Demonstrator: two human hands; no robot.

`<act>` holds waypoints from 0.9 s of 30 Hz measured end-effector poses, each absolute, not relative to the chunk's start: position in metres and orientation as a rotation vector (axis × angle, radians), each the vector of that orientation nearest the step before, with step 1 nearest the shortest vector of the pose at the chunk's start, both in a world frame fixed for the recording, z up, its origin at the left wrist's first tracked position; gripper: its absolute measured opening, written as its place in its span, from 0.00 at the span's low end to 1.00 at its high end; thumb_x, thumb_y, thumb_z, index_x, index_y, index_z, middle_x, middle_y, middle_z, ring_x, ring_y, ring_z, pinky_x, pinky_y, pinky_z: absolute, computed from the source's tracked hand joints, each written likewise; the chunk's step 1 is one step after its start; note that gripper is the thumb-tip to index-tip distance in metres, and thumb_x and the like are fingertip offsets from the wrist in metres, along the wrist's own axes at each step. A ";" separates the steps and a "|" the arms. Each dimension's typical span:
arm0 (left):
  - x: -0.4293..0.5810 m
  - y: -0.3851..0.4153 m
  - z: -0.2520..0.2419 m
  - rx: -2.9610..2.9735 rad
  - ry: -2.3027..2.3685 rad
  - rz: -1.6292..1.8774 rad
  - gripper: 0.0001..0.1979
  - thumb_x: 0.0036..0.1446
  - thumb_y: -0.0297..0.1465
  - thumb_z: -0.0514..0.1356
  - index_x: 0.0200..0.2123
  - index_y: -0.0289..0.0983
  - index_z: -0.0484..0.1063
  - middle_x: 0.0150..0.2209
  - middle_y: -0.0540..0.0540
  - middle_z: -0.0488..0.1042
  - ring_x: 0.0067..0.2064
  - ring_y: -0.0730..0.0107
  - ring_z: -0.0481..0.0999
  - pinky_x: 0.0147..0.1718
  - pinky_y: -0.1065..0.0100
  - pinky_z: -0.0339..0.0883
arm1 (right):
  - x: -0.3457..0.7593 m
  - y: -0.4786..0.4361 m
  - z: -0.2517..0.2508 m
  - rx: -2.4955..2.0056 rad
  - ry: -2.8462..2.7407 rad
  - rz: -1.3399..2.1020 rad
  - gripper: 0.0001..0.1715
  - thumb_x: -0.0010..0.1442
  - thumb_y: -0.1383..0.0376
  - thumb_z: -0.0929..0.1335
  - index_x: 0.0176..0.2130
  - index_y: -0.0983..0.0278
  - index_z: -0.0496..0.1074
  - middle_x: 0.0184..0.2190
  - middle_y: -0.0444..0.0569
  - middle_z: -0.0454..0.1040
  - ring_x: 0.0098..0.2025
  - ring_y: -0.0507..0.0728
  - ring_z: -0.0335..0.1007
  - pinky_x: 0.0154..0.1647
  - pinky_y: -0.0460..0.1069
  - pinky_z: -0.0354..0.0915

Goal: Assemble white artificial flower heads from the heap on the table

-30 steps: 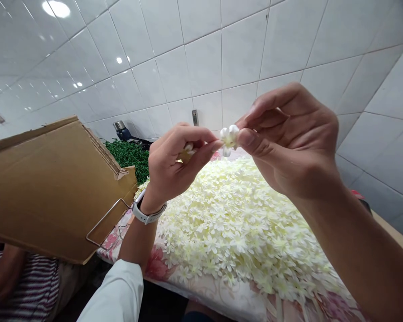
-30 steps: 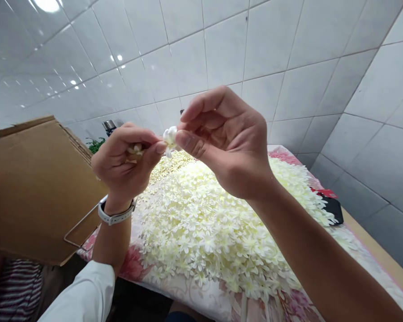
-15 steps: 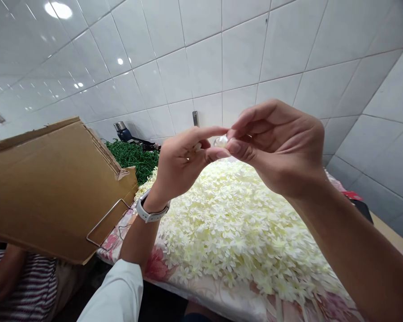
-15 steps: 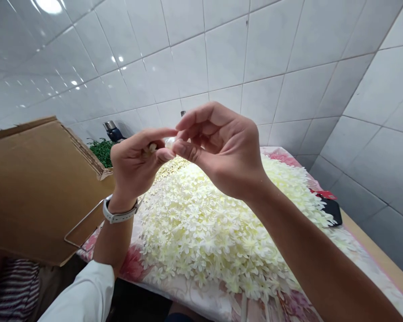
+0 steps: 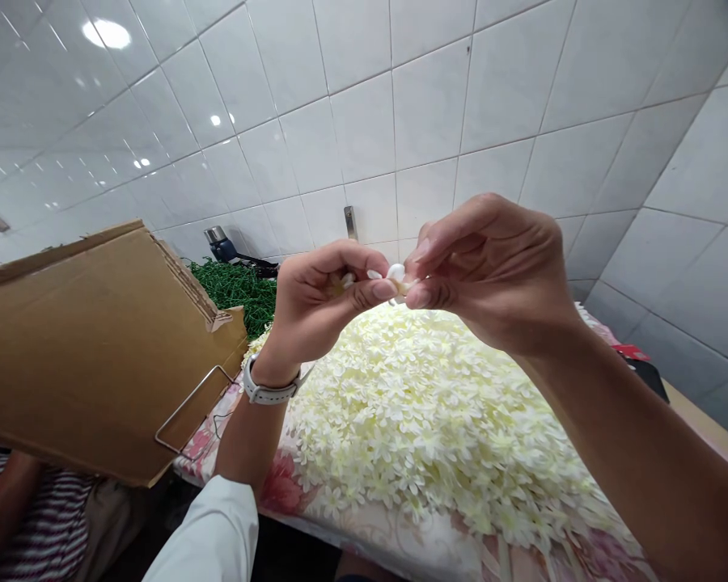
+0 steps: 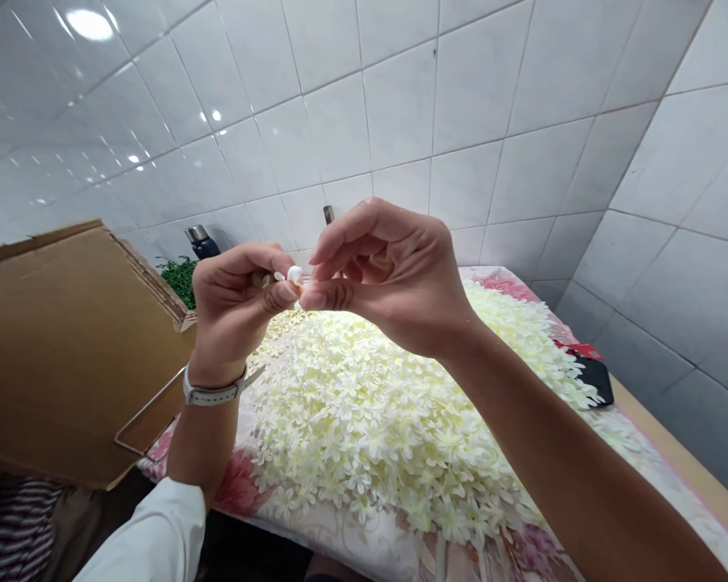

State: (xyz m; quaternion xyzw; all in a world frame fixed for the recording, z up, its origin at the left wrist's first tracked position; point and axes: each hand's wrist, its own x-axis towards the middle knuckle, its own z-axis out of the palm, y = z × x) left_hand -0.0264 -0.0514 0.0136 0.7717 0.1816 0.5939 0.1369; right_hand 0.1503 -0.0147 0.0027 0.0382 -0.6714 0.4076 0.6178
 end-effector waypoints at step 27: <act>-0.023 -0.047 0.012 2.389 0.663 2.126 0.13 0.50 0.37 0.74 0.37 0.40 0.79 0.23 0.54 0.73 0.23 0.82 0.68 0.20 0.75 0.61 | 0.156 -0.020 0.006 -0.135 -1.512 0.843 0.15 0.46 0.70 0.82 0.34 0.59 0.79 0.31 0.42 0.81 0.34 0.54 0.78 0.40 0.52 0.81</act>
